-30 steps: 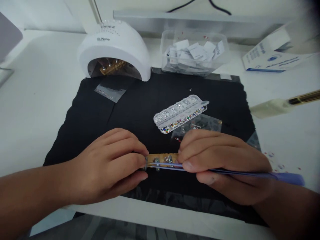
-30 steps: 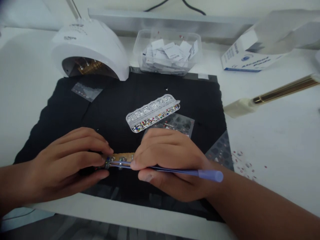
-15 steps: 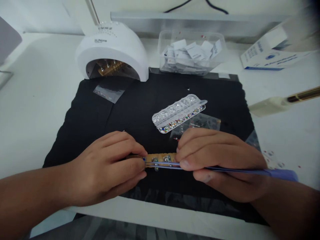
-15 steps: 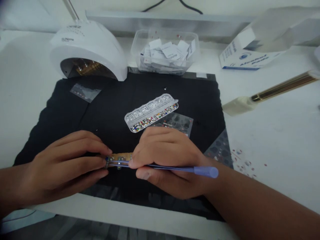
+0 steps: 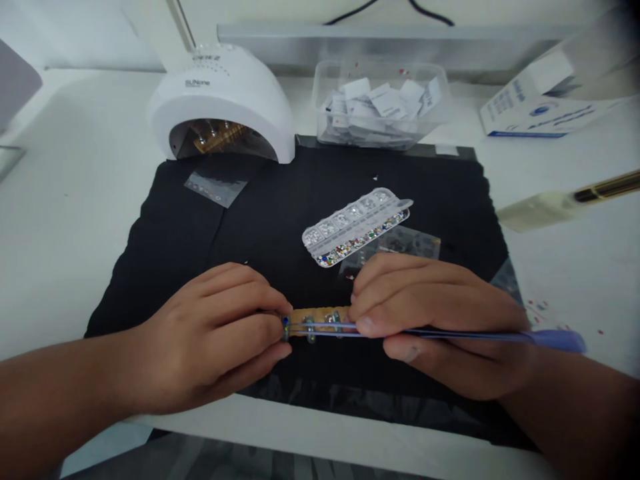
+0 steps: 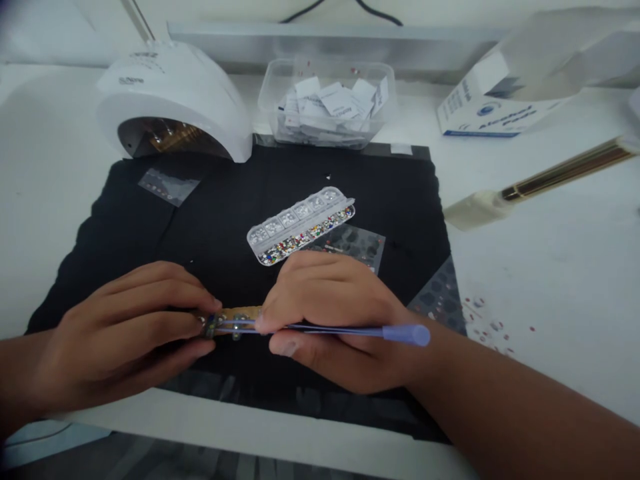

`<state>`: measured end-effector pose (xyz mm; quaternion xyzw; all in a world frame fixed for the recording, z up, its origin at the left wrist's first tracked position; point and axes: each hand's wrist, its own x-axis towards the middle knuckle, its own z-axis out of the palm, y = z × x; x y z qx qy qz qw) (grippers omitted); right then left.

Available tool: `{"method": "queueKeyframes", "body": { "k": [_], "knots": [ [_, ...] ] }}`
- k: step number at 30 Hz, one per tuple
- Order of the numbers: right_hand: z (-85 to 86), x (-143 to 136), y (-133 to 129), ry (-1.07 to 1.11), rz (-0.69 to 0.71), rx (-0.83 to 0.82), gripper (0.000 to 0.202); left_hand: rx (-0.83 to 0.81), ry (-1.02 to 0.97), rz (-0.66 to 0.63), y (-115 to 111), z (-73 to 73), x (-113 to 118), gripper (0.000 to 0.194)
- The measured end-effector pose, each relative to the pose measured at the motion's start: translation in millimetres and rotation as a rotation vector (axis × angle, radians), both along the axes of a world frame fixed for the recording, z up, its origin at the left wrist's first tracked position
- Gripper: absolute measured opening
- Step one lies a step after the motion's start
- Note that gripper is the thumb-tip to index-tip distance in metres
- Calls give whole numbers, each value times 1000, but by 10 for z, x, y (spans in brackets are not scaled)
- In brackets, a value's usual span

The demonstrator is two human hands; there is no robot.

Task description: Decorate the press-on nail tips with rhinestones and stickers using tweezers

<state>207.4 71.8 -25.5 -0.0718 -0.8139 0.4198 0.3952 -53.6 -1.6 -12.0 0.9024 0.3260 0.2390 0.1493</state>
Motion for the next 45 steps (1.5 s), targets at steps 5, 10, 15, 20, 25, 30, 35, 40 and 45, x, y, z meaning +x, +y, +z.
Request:
{"method": "queueKeyframes", "body": {
  "k": [5, 10, 15, 20, 25, 30, 35, 40, 45],
  "knots": [
    [0, -5, 16, 16, 21, -21, 14, 11, -34, 24, -9, -26, 13, 17],
    [20, 11, 30, 8, 34, -23, 15, 7, -53, 22, -7, -34, 18, 18],
    [29, 7, 19, 9, 38, -35, 14, 11, -59, 21, -15, -37, 10, 19],
    [19, 8, 14, 18, 6, -49, 14, 9, -64, 21, -17, -46, 12, 18],
    [29, 16, 10, -6, 13, -31, 15, 9, -68, 21, -6, -49, 22, 18],
    [36, 20, 10, -4, 18, -20, 13, 7, -66, 18, -1, -58, 19, 19],
    [27, 19, 22, -9, 41, -12, 10, 5, -72, 12, 1, -52, 15, 20],
    [30, 4, 20, 0, 33, -19, 12, 3, -64, 11, -2, -41, 11, 20],
    [19, 11, 7, 21, -2, -31, 14, 8, -71, 18, -9, -60, 7, 21]
  ]
}}
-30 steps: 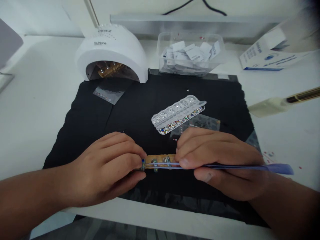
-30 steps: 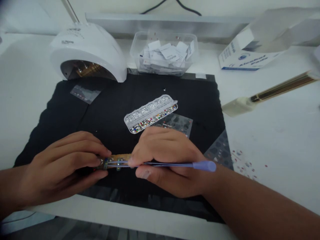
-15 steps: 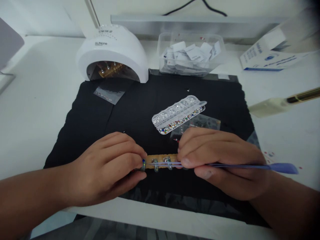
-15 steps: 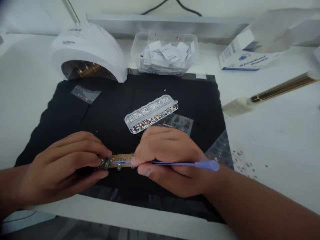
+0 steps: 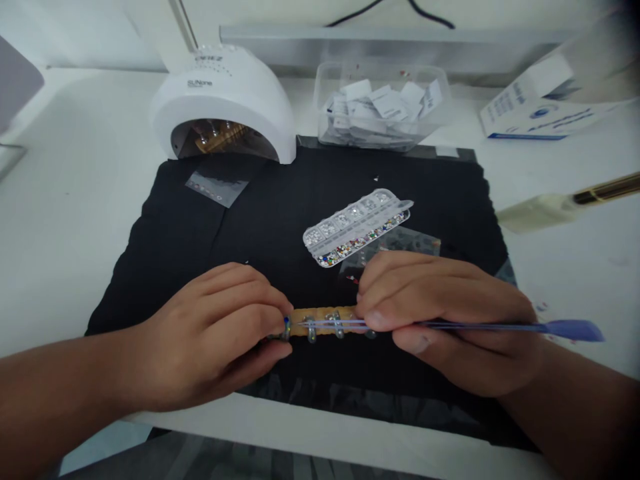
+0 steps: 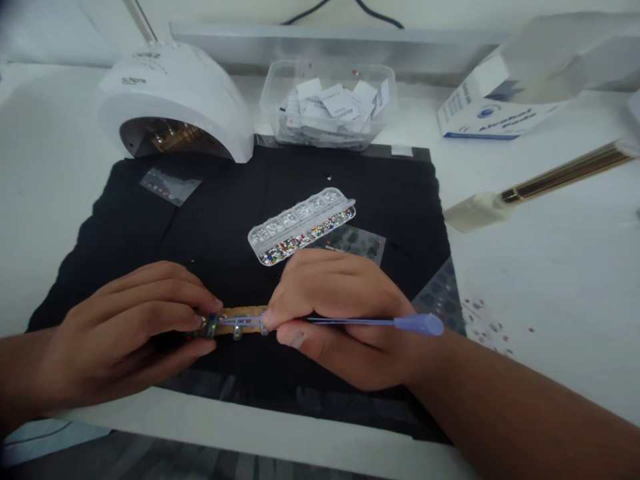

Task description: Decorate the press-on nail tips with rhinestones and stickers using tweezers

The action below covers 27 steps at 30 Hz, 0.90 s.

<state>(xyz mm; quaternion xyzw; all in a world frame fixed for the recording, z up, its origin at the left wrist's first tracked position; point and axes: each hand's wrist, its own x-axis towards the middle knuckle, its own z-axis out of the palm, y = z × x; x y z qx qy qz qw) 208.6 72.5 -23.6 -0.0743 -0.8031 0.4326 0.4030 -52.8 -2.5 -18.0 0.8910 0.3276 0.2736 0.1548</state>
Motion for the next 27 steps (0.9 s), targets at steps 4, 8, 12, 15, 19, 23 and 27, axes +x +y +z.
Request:
{"method": "queueKeyframes", "body": {
  "k": [4, 8, 12, 15, 19, 23, 27],
  "knots": [
    [-1, 14, 3, -27, 3, 0, 13, -1, -1, 1, -7, -2, -1, 21],
    [18, 13, 14, -33, 34, 20, 10, -3, -6, 1, -6, 11, 4, 21],
    [25, 5, 16, -24, 33, 19, 10, -3, -22, -8, 2, 16, 12, 21],
    [25, 1, 12, -16, 30, 12, 10, -5, -19, -11, 0, 14, 6, 22],
    [22, -3, 17, -11, 31, 6, 10, -11, -20, -12, -9, 8, -9, 22],
    [19, 2, 17, -19, 30, 15, 11, -10, -16, -13, -17, 13, -9, 23],
    [22, 9, 10, -26, 26, 13, 11, -10, -18, -7, -12, 21, 6, 21]
  ]
}}
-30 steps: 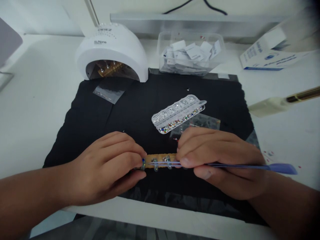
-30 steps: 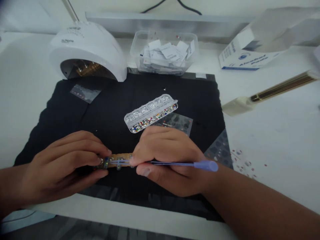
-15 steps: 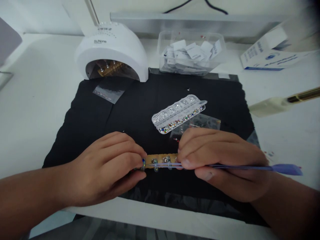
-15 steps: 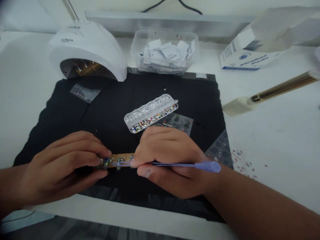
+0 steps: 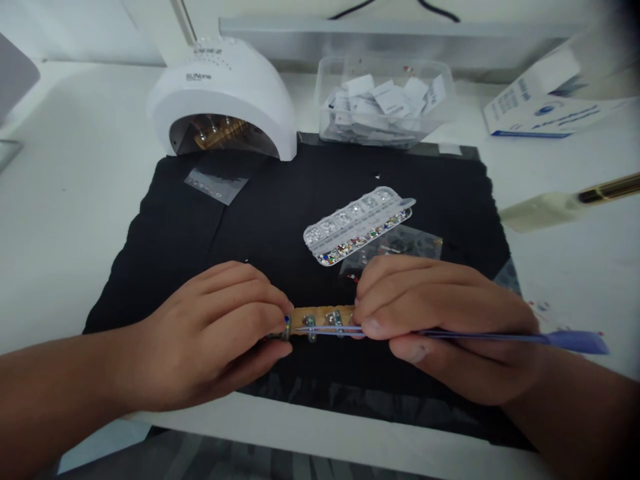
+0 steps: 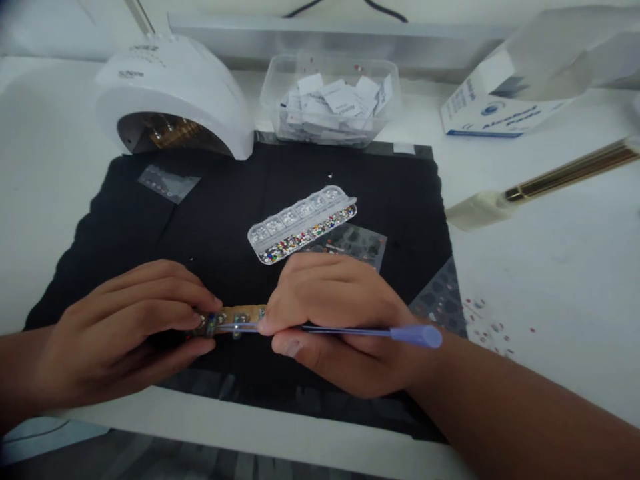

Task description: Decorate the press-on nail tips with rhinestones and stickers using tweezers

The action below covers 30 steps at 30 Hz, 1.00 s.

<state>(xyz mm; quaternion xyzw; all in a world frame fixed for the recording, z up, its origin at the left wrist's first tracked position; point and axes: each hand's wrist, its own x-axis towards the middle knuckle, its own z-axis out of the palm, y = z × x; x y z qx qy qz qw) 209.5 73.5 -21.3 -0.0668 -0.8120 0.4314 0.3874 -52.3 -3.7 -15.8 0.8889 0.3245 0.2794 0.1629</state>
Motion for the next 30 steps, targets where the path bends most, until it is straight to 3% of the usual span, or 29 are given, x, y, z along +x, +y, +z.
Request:
{"method": "queueKeyframes", "body": {
  "k": [30],
  "knots": [
    [-16, 6, -7, 18, -12, -12, 10, 12, -2, 0, 12, -11, 11, 22]
  ]
}}
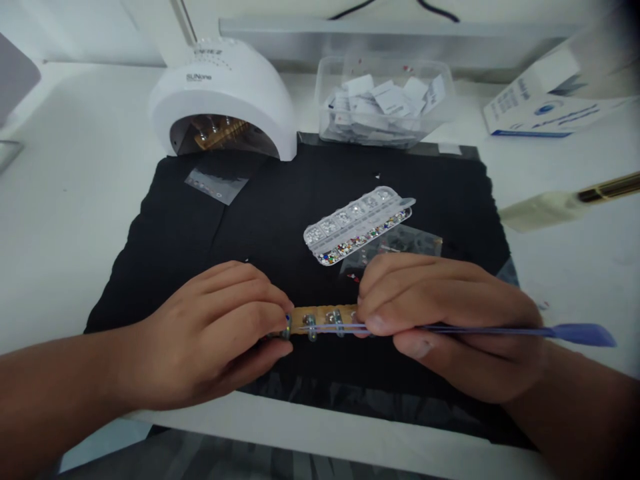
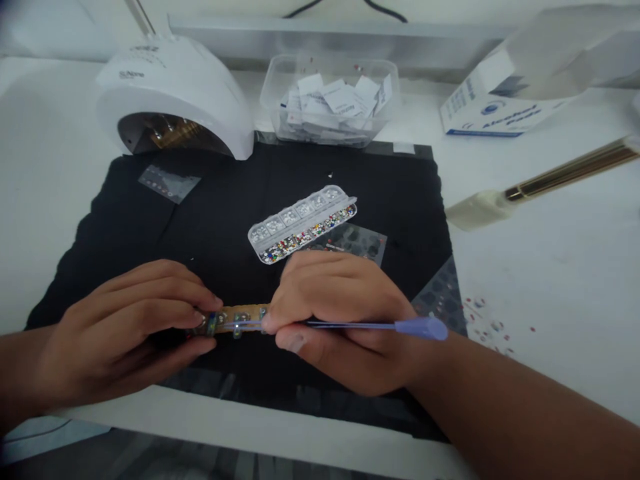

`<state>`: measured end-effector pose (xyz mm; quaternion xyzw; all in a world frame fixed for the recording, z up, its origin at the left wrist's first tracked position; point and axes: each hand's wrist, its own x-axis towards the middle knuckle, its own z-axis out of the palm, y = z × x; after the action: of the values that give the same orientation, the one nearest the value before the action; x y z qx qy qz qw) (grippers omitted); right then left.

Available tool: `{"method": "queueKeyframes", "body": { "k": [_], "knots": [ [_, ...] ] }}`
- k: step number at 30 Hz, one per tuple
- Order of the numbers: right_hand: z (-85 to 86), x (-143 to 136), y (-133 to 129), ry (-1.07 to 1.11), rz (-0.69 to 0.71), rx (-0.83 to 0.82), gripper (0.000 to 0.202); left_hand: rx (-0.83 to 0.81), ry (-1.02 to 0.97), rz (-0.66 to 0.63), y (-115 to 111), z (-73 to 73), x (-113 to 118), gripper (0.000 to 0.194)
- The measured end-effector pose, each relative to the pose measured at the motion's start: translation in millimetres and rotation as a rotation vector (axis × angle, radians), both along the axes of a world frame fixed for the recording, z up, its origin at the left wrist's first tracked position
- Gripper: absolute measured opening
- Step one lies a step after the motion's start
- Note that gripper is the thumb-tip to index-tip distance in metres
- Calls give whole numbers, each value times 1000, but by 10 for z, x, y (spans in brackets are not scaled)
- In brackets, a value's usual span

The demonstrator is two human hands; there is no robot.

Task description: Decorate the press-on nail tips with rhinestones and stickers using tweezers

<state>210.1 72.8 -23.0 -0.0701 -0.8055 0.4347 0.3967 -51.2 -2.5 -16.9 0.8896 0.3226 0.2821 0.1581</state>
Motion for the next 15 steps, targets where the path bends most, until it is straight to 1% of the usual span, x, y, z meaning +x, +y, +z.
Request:
{"method": "queueKeyframes", "body": {
  "k": [9, 15],
  "knots": [
    [23, -39, 0, 26, 19, 12, 11, -13, -6, -14, 11, 1, -7, 22],
    [19, -19, 9, -4, 24, 21, 11, -18, -8, -8, 3, -1, -8, 23]
  ]
}}
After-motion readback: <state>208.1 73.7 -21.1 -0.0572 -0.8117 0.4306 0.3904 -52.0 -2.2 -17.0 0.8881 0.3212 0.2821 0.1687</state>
